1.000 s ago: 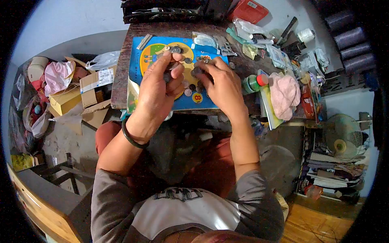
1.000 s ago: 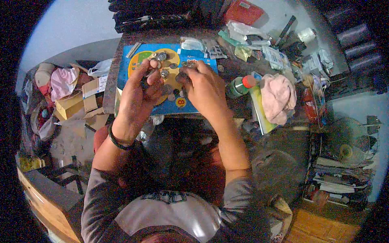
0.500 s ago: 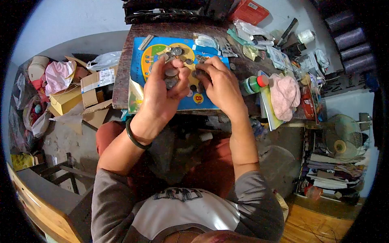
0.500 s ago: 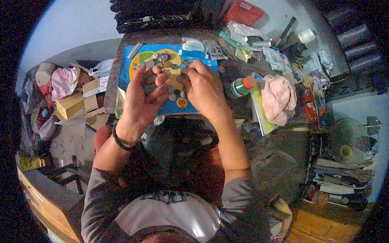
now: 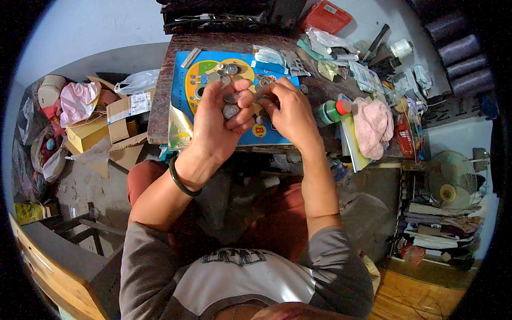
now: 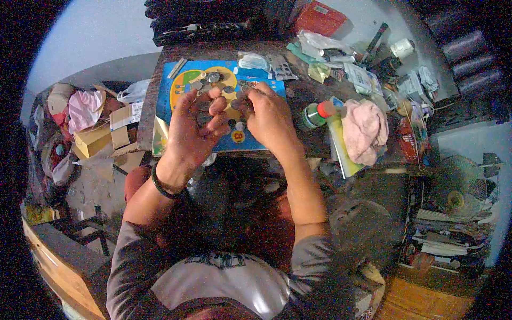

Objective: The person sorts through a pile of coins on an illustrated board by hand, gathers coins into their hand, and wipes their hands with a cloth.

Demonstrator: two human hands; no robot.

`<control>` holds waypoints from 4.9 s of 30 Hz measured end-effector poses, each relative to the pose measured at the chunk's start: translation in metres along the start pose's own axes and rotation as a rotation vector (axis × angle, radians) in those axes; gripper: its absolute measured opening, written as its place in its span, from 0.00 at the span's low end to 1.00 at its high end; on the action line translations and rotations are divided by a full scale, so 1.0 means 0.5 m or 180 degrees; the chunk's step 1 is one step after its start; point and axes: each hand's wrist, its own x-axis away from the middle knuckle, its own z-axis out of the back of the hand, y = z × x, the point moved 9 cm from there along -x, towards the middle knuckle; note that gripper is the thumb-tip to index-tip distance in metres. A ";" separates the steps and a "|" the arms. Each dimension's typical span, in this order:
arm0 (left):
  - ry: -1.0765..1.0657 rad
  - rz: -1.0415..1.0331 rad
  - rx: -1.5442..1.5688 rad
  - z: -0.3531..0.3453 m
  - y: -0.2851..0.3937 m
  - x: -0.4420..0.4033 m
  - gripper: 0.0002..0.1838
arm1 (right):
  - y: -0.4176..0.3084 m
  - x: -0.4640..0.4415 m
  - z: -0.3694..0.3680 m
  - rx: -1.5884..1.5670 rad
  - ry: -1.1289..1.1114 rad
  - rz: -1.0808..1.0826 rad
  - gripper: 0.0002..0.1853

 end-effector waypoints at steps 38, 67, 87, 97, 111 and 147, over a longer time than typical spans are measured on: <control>-0.0305 0.0255 0.2237 -0.035 -0.247 0.201 0.20 | -0.015 0.389 0.456 0.0401 0.2709 0.0094 0.28; -0.0565 -0.0843 0.1152 -0.024 -0.192 0.220 0.27 | -0.236 0.338 0.032 -0.0165 0.1167 -0.0117 0.14; -0.0857 -0.1048 0.1425 -0.107 -0.154 0.169 0.27 | -0.194 0.318 0.134 -0.0112 0.1229 0.0411 0.21; -0.0479 -0.0828 0.1397 -0.095 -0.209 0.168 0.28 | -0.157 0.293 0.114 -0.0554 0.1611 -0.0113 0.17; -0.0571 -0.1016 0.1108 -0.085 -0.206 0.178 0.26 | -0.184 0.323 0.103 -0.0146 0.1202 0.0050 0.21; -0.0023 -0.0183 0.1789 -0.070 -0.173 0.137 0.06 | -0.017 0.352 0.365 0.0058 0.2582 -0.0191 0.17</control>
